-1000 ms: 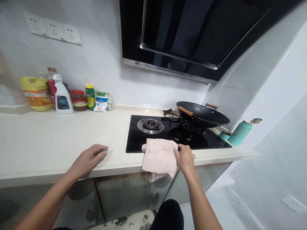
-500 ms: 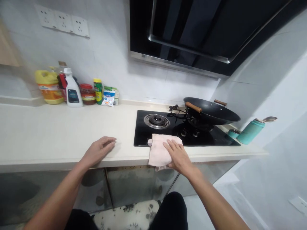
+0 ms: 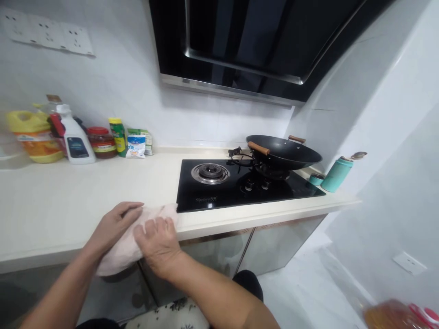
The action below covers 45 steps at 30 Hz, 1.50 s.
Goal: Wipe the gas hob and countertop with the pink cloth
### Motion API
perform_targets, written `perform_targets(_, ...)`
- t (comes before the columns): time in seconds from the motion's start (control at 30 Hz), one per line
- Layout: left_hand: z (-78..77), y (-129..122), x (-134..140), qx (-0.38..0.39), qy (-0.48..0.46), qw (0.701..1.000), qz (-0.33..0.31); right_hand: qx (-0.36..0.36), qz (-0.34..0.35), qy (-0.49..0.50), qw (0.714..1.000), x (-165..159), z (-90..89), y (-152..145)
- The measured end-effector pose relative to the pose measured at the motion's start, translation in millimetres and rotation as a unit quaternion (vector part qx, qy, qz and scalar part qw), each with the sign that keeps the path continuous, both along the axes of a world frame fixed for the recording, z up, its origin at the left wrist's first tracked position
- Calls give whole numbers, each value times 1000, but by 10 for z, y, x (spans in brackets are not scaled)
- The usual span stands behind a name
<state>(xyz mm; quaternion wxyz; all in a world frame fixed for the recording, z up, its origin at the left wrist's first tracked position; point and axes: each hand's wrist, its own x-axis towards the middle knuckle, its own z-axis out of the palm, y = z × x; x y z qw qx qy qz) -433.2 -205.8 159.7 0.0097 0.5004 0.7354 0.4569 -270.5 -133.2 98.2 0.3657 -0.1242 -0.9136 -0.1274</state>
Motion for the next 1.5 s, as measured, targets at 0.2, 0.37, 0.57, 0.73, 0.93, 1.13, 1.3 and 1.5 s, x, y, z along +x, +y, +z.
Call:
perform_targets(0.2, 68, 9, 31, -34, -31, 997, 54, 37, 51, 3, 998, 269, 30, 207)
perform_targets(0.37, 82, 38, 60, -67, -11, 994, 86, -1, 53, 2, 999, 927, 47, 656)
perform_targets(0.57, 164, 43, 81, -107, 6, 989, 103, -27, -17, -35, 999, 1980, 38, 1326)
perform_targets(0.73, 140, 75, 20, -115, 31, 985, 121, -74, -146, -75, 984, 2949, 47, 1959)
perform_targets(0.93, 71, 108, -70, -145, 36, 978, 145, -105, -303, -129, 938, 4099, 30, 2798)
perform_targets(1.13, 23, 125, -65, -149, 54, 977, 141, -149, -468, -179, 853, 4977, 99, 3513)
perform_targets(1.3, 27, 132, -25, -140, 75, 979, 126, -161, -536, -227, 797, 5012, 243, 3673)
perform_targets(1.5, 27, 154, 22, -137, 92, 981, 102, -77, -469, -308, 824, 4382, 442, 3160)
